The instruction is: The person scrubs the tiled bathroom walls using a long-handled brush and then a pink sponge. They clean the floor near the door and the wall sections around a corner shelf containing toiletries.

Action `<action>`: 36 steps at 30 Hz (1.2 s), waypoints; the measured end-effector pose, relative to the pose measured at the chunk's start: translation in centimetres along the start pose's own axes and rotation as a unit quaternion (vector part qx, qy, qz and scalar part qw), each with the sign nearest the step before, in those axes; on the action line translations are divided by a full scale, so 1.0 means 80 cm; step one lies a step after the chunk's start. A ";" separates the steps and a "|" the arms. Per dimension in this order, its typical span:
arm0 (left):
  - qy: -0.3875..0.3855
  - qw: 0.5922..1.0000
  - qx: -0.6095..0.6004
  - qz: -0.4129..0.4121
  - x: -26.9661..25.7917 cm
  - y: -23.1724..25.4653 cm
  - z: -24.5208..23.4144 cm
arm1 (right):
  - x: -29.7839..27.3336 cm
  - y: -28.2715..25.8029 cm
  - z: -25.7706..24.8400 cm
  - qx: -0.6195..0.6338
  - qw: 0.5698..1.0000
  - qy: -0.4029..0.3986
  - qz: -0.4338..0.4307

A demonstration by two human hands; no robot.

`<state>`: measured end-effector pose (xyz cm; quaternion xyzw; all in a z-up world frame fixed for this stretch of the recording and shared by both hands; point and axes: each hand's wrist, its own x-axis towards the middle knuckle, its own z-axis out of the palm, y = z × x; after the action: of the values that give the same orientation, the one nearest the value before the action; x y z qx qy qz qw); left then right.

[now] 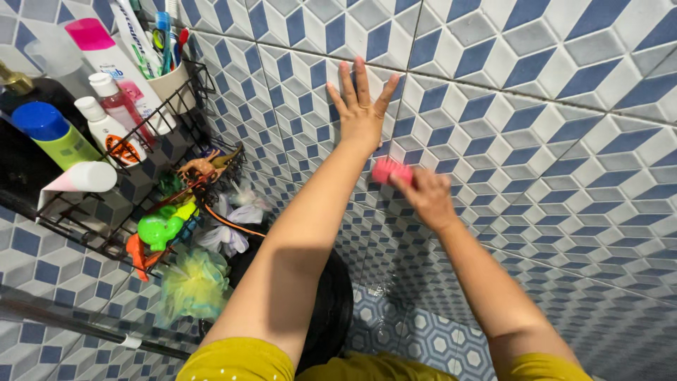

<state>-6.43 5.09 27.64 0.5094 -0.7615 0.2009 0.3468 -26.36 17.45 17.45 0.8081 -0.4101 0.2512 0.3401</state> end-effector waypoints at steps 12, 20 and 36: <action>-0.050 0.999 -0.013 -0.006 0.001 0.001 -0.012 | -0.065 -0.029 0.046 0.047 0.994 -0.076 -0.069; -0.049 0.999 -0.011 0.014 0.002 0.000 -0.017 | -0.098 0.042 -0.025 0.074 0.996 -0.054 -0.023; 0.130 0.980 -0.134 0.072 -0.014 0.228 -0.038 | -0.172 0.172 -0.161 0.067 0.997 -0.017 -0.044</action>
<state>-21.92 15.08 29.73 0.3716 -0.7645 0.1863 0.4926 -46.85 28.03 21.01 0.8504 -0.3625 0.2488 0.2890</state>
